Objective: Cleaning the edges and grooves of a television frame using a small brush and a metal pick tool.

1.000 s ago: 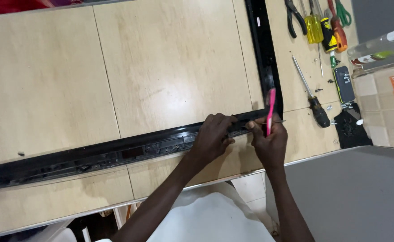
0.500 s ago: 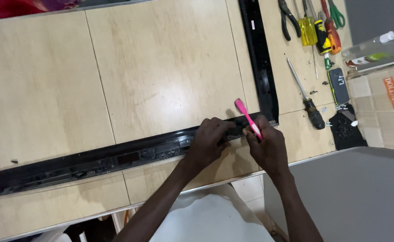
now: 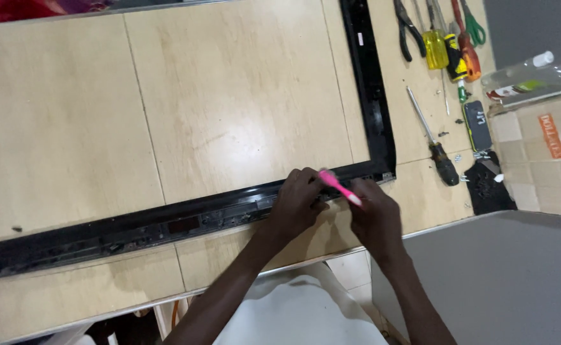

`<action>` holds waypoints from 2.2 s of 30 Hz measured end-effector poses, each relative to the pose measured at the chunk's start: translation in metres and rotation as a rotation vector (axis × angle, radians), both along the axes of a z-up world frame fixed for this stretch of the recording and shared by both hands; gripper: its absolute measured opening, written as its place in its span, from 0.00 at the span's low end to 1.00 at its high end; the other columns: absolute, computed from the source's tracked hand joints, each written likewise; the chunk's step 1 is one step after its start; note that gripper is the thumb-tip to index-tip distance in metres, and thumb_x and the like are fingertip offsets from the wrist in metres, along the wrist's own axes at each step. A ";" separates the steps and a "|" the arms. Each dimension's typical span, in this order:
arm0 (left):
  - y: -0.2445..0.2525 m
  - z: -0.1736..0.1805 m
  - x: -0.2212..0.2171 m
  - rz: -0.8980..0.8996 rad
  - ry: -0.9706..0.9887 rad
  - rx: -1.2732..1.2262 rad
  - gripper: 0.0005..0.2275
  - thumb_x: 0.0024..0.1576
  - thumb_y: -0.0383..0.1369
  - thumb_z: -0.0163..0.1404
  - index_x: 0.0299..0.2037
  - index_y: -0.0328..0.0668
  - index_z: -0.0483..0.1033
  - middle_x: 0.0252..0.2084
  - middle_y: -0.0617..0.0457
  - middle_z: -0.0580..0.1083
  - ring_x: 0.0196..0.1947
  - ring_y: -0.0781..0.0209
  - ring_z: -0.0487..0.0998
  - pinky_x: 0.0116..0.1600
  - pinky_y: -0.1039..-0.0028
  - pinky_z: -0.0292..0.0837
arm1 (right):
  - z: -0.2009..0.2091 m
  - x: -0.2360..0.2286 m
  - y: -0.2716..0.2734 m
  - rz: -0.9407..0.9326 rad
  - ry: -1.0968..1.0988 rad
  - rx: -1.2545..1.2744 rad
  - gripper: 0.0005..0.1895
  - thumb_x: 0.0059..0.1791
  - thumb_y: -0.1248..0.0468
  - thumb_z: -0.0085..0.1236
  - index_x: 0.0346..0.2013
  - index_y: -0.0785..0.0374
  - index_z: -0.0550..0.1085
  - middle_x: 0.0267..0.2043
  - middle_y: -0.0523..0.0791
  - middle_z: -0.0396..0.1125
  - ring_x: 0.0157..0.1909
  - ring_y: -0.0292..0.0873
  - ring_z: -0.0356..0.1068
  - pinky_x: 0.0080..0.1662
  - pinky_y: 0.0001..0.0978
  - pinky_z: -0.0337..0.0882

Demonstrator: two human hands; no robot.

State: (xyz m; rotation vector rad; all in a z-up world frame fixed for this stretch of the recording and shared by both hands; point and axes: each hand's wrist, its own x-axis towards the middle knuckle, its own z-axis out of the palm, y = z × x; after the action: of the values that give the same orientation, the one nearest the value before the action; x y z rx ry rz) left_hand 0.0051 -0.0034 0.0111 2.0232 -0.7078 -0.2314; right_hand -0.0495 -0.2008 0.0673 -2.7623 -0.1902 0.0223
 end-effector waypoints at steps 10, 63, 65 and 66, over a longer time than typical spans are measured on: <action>0.006 0.009 0.003 -0.030 -0.010 0.071 0.23 0.51 0.35 0.63 0.57 0.48 0.72 0.44 0.45 0.69 0.43 0.40 0.74 0.50 0.53 0.71 | 0.013 0.006 0.018 -0.235 -0.018 0.203 0.04 0.48 0.65 0.60 0.33 0.59 0.72 0.23 0.50 0.64 0.31 0.59 0.71 0.35 0.48 0.71; -0.004 0.016 0.021 0.164 0.246 -0.132 0.06 0.58 0.33 0.56 0.44 0.53 0.80 0.33 0.52 0.77 0.39 0.47 0.81 0.46 0.56 0.80 | -0.019 -0.017 0.017 -0.424 -0.202 0.077 0.06 0.52 0.62 0.58 0.32 0.58 0.72 0.27 0.47 0.65 0.36 0.58 0.73 0.37 0.44 0.74; -0.005 0.026 0.021 0.175 0.210 -0.136 0.06 0.59 0.33 0.56 0.45 0.53 0.80 0.33 0.51 0.77 0.39 0.46 0.81 0.44 0.56 0.80 | -0.023 -0.018 0.020 -0.403 -0.127 0.024 0.03 0.51 0.62 0.56 0.36 0.55 0.71 0.31 0.45 0.64 0.40 0.55 0.72 0.41 0.48 0.74; -0.005 0.022 0.020 0.173 0.211 -0.138 0.06 0.59 0.33 0.56 0.45 0.53 0.80 0.33 0.51 0.77 0.39 0.46 0.81 0.44 0.56 0.80 | -0.014 -0.013 0.015 -0.404 -0.127 0.022 0.03 0.51 0.62 0.56 0.36 0.55 0.71 0.31 0.45 0.64 0.40 0.55 0.72 0.41 0.48 0.74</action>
State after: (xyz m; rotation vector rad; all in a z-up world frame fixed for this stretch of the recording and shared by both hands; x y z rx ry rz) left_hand 0.0247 -0.0082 0.0327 1.8822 -0.4032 -0.2815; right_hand -0.0627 -0.1861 0.0537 -2.7287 0.3347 -0.2584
